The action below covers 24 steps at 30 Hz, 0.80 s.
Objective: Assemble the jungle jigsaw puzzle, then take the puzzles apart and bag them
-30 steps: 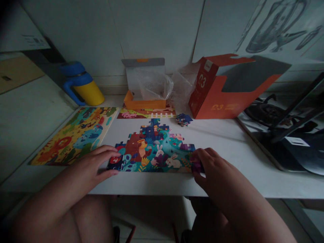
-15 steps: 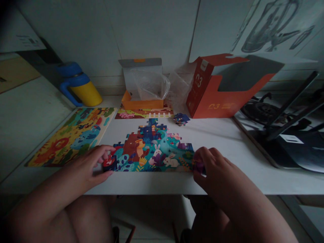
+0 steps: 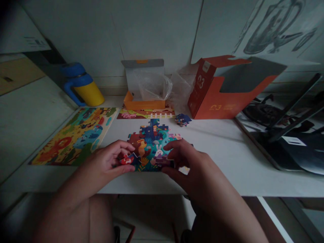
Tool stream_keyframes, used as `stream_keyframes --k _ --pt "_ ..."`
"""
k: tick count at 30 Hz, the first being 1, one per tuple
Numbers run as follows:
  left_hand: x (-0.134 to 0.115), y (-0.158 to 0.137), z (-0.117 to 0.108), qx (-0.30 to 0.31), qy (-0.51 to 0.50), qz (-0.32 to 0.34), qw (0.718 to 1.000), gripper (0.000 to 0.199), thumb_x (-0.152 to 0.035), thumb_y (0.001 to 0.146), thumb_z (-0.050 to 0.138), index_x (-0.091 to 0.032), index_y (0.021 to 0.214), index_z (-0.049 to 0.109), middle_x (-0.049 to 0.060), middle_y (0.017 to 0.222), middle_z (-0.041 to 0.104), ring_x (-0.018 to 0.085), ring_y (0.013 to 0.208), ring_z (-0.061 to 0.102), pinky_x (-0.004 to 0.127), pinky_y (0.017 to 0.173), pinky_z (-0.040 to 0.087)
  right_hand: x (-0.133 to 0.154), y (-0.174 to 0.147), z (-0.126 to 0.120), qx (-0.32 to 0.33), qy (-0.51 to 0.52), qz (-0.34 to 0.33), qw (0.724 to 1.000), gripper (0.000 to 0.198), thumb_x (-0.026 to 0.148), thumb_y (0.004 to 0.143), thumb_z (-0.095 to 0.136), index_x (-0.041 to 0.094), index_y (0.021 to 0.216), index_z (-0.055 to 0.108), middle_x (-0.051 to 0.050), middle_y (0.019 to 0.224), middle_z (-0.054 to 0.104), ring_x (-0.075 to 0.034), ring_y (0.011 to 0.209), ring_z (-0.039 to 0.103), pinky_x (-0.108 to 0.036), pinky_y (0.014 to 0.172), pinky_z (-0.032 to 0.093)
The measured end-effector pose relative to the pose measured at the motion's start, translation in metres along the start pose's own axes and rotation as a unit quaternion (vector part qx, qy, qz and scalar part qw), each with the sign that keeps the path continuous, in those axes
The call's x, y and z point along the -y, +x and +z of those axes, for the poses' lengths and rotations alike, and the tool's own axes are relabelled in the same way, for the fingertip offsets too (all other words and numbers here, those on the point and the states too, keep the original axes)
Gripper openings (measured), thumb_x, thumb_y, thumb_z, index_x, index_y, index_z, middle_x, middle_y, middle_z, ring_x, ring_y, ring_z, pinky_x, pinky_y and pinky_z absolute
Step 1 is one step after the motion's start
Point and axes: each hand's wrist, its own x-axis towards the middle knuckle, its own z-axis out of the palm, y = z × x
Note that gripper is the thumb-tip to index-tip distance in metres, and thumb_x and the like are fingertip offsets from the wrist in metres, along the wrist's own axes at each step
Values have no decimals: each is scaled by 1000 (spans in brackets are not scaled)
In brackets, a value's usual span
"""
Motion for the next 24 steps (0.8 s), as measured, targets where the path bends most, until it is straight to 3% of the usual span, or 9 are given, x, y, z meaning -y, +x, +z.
stream_keyframes --k 4,7,10,14,19,24 --pt "-14 5 20 12 -60 23 998 41 -25 85 86 -30 120 65 0 108 76 18 98 75 29 83 61 10 13 24 57 39 10 998 33 26 87 81 28 118 70 -1 96 78 -18 79 72 -30 70 55" --pt "-20 5 25 20 -81 36 996 42 -23 88 83 -30 125 64 0 111 77 17 97 77 28 82 63 7 22 32 65 51 9 997 37 26 85 84 30 120 73 -1 99 79 -18 82 73 -31 72 55" --pt "-20 3 29 24 -108 37 993 40 -23 92 79 -31 128 62 0 114 77 18 102 77 29 86 66 4 26 35 71 77 0 994 28 28 88 81 29 116 75 -1 98 80 -18 81 72 -30 70 54" --pt "-20 0 35 30 -130 39 990 55 -18 95 72 -33 144 53 7 147 64 21 116 75 35 94 69 8 26 39 39 45 -29 998 22 28 93 74 28 115 76 -2 97 80 -19 79 71 -32 72 54" --pt "-26 -4 44 4 4 95 995 85 -14 95 68 -37 166 28 12 171 40 32 144 59 52 115 59 12 27 45 -26 6 -43 999 31 22 96 66 27 125 74 -5 105 81 -21 88 74 -36 80 56" --pt "-32 -5 54 18 138 123 983 113 -19 93 75 -35 172 -4 14 179 24 38 161 32 60 128 41 11 28 47 -32 -29 -64 997 12 23 97 68 26 106 75 -3 99 80 -21 86 73 -34 78 53"
